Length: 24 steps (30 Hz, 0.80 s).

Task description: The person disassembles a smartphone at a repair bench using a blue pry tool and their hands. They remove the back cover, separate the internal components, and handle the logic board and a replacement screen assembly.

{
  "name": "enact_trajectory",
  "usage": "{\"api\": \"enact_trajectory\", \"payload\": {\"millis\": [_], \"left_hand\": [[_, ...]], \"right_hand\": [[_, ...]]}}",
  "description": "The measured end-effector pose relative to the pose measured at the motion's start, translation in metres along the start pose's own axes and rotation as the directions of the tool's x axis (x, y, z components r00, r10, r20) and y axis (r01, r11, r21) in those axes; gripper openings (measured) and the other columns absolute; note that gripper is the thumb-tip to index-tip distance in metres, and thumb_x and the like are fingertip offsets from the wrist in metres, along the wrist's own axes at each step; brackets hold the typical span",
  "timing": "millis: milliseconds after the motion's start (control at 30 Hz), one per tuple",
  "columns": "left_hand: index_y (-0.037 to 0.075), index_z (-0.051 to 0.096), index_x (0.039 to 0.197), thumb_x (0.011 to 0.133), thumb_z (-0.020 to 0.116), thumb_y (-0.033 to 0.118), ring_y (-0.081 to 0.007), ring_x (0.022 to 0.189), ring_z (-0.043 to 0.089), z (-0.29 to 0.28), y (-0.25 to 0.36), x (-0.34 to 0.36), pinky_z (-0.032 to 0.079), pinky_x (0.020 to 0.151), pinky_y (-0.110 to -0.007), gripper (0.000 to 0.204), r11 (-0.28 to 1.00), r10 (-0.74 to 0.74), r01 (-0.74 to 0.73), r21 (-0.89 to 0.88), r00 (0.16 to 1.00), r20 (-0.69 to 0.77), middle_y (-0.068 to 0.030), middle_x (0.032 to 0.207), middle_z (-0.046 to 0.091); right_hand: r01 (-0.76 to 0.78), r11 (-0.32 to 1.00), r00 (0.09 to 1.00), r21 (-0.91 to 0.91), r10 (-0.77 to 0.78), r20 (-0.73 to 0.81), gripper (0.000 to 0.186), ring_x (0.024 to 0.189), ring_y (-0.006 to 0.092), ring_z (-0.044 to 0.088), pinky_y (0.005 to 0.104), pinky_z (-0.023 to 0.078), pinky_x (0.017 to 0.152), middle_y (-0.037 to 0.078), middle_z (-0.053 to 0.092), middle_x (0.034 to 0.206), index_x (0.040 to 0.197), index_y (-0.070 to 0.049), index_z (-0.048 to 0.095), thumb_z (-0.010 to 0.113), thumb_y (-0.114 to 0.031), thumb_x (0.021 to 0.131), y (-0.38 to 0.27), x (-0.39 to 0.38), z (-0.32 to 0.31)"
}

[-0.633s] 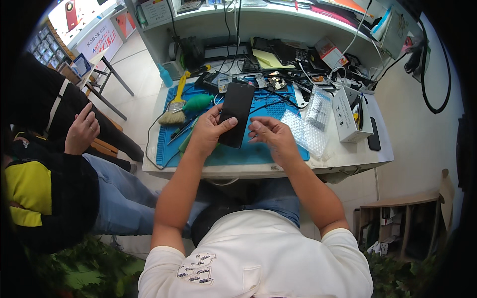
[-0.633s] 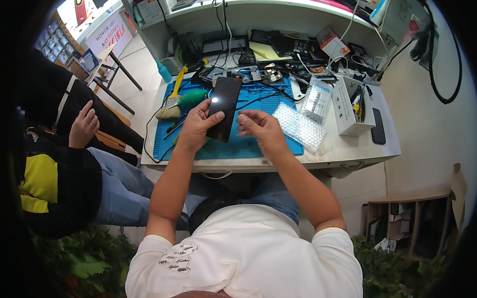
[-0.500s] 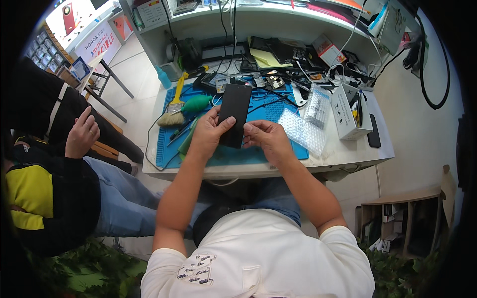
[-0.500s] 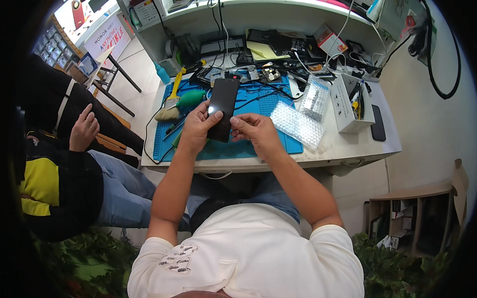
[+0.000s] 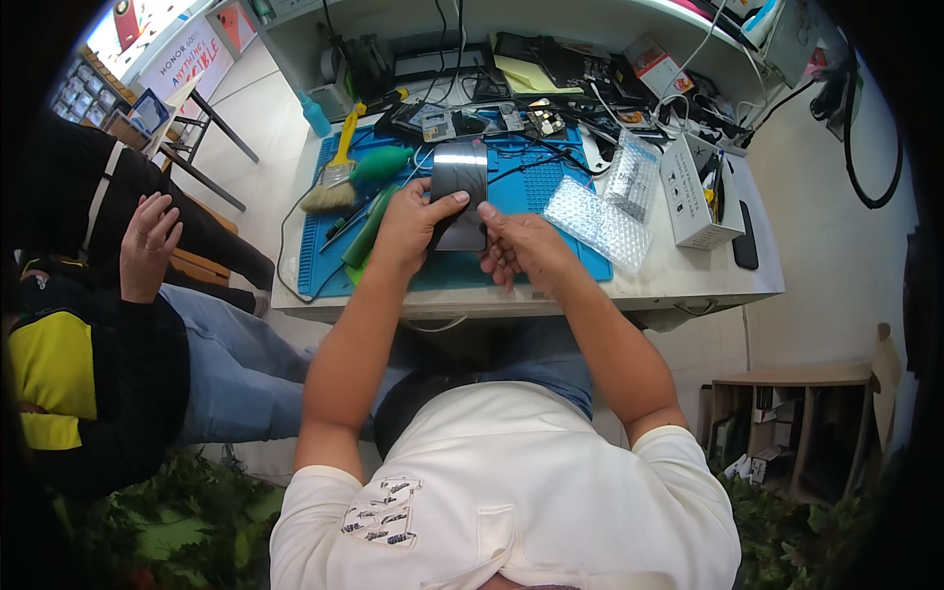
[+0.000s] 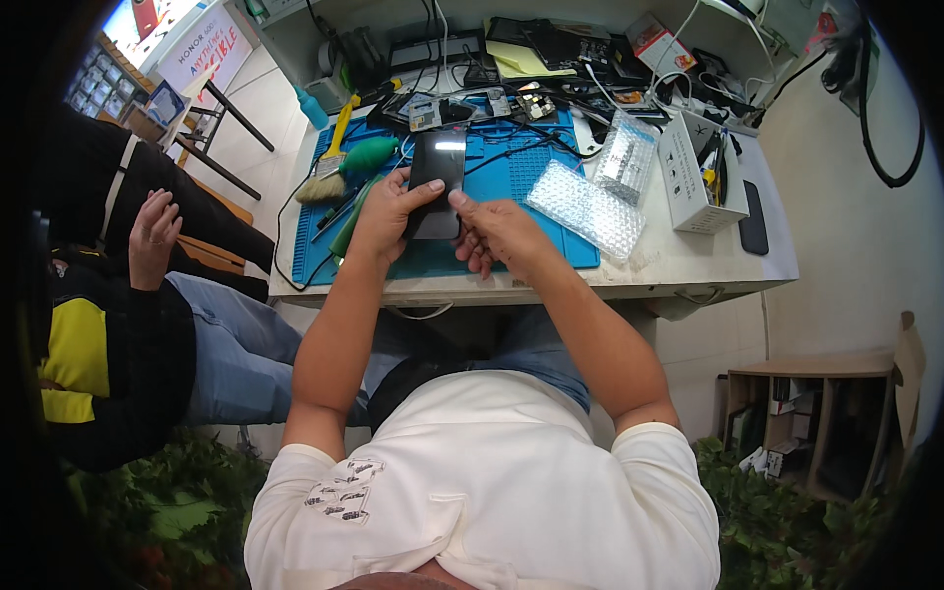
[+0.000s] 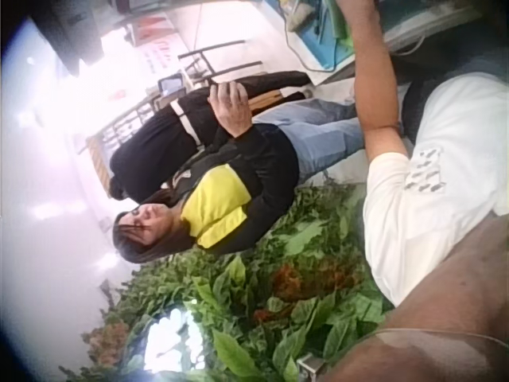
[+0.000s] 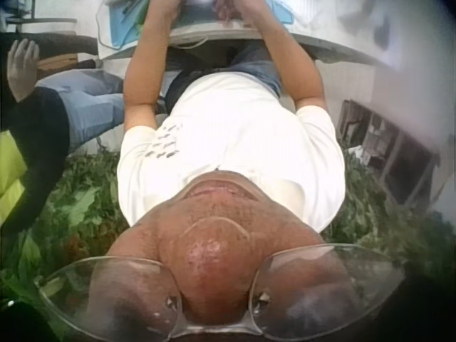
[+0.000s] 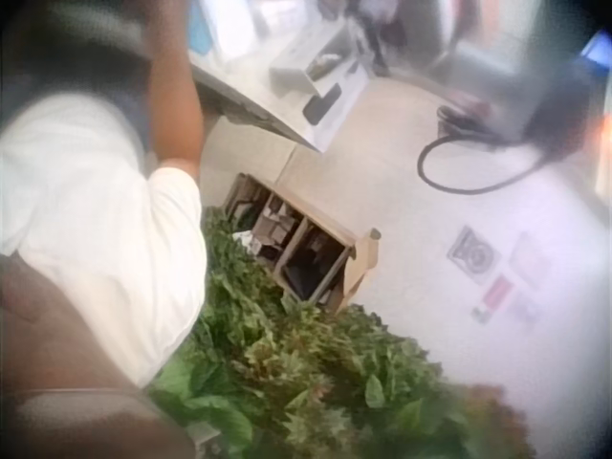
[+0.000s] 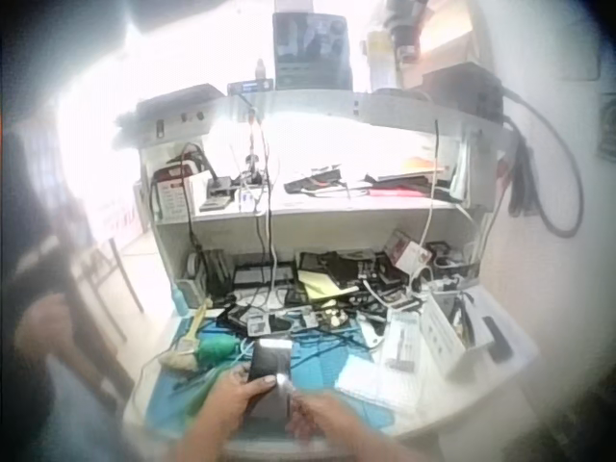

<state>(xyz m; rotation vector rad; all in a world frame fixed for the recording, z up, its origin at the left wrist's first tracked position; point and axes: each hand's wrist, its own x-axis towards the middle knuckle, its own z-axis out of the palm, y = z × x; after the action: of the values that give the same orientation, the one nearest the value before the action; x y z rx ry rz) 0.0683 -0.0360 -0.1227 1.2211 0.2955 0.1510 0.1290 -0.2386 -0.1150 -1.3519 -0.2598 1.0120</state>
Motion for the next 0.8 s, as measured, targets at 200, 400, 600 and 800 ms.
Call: {"api": "enact_trajectory", "payload": {"millis": [200, 400, 600, 800], "left_hand": [[-0.003, 0.059, 0.124, 0.09, 0.082, 0.011, -0.0175, 0.092, 0.073, -0.005, 0.0, 0.003, 0.061, 0.081, -0.031, 0.043, 0.998, -0.03, 0.032, 0.055, 0.999, -0.039, -0.0125, 0.104, 0.073], [-0.003, 0.061, 0.119, 0.093, 0.079, 0.012, -0.0156, 0.089, 0.073, -0.013, -0.006, 0.008, 0.06, 0.076, -0.03, 0.035, 1.0, -0.002, 0.004, 0.026, 0.996, -0.084, -0.0106, 0.103, 0.074], [-0.003, 0.061, 0.118, 0.093, 0.079, 0.013, -0.0156, 0.085, 0.073, -0.008, -0.014, 0.009, 0.059, 0.073, -0.029, 0.035, 0.999, 0.053, -0.054, -0.004, 0.99, -0.132, -0.0107, 0.102, 0.074], [-0.004, 0.06, 0.118, 0.093, 0.08, 0.012, -0.0163, 0.084, 0.073, -0.008, -0.018, 0.008, 0.059, 0.073, -0.029, 0.036, 0.991, 0.122, -0.129, -0.03, 0.977, -0.177, -0.0119, 0.102, 0.073]], "right_hand": [[0.075, 0.987, 0.997, -0.145, -0.07, 0.037, 0.052, 0.048, 0.008, 0.055, 0.0234, 0.042, 0.044, 0.002, 0.065, 0.065, 0.084, -0.006, 0.066, 0.067, -0.054, 0.105, 0.015, 0.008, -0.004], [0.079, 0.993, 0.997, -0.084, -0.078, 0.011, 0.056, 0.048, 0.008, 0.054, 0.0238, 0.041, 0.043, 0.001, 0.062, 0.063, 0.082, -0.007, 0.065, 0.068, -0.058, 0.102, 0.013, 0.007, -0.004], [0.062, 0.974, 0.998, -0.218, -0.06, 0.019, 0.049, 0.049, 0.0058, 0.047, 0.0236, 0.033, 0.044, -0.002, 0.057, 0.065, 0.081, -0.011, 0.062, 0.074, -0.055, 0.1, 0.009, 0.005, 0.005], [0.044, 0.987, 0.999, -0.156, -0.043, 0.011, 0.048, 0.049, 0.0048, 0.043, 0.0232, 0.032, 0.045, -0.003, 0.055, 0.064, 0.085, -0.011, 0.063, 0.073, -0.054, 0.101, 0.007, 0.004, 0.01]]}}
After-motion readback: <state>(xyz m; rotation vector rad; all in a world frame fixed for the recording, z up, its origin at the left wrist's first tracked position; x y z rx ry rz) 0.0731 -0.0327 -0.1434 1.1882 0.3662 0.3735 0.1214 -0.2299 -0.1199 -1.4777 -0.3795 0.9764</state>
